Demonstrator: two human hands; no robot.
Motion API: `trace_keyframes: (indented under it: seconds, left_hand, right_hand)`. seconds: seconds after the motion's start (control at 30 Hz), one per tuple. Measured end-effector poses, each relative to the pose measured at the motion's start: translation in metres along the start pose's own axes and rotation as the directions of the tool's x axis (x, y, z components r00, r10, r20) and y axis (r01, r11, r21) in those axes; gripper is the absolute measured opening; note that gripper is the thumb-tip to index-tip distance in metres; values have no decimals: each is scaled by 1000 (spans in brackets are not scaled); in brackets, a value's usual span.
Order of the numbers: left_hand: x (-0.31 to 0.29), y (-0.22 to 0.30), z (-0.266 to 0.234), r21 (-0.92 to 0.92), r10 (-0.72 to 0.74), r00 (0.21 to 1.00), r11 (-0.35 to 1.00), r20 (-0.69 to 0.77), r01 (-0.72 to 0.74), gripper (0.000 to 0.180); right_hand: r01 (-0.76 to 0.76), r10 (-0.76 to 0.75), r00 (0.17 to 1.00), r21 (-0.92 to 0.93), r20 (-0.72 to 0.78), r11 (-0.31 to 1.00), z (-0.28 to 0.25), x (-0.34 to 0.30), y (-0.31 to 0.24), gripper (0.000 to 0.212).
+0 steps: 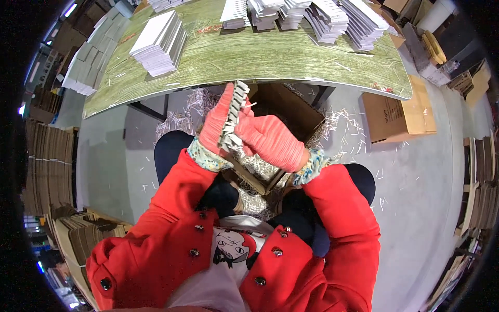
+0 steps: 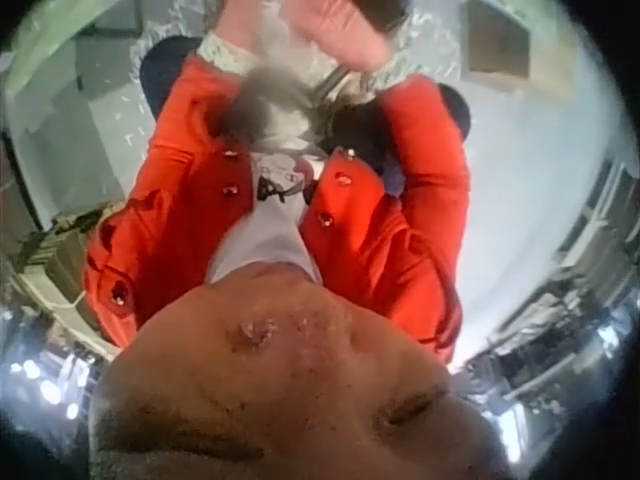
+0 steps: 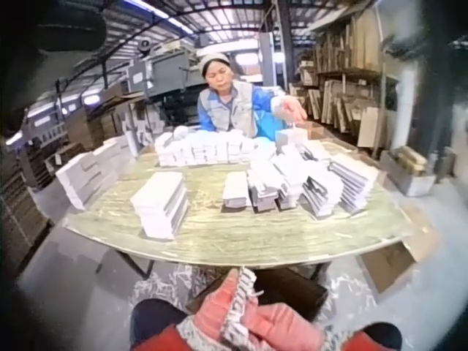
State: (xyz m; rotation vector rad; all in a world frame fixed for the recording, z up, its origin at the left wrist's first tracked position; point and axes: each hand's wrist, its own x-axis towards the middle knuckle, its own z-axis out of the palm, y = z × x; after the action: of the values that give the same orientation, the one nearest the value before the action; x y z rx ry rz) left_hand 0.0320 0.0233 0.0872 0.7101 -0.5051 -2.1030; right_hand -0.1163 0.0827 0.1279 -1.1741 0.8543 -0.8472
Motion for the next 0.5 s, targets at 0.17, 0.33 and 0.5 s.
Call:
trace_keyframes:
  seconds: [0.17, 0.33, 0.5]
  left_hand:
    - [-12, 12, 14, 640, 549, 833, 616, 69, -459, 35]
    - [-13, 12, 9, 738, 663, 738, 435, 125, -516, 33]
    - [-17, 9, 14, 316, 392, 918, 879, -55, -356, 33]
  right_hand:
    - [161, -555, 822, -987, 128, 12, 11, -3, -7, 24]
    - [137, -606, 779, -987, 161, -87, 22, -5, -6, 21]
    - [317, -472, 880, -801, 49, 508, 2, -13, -14, 19]
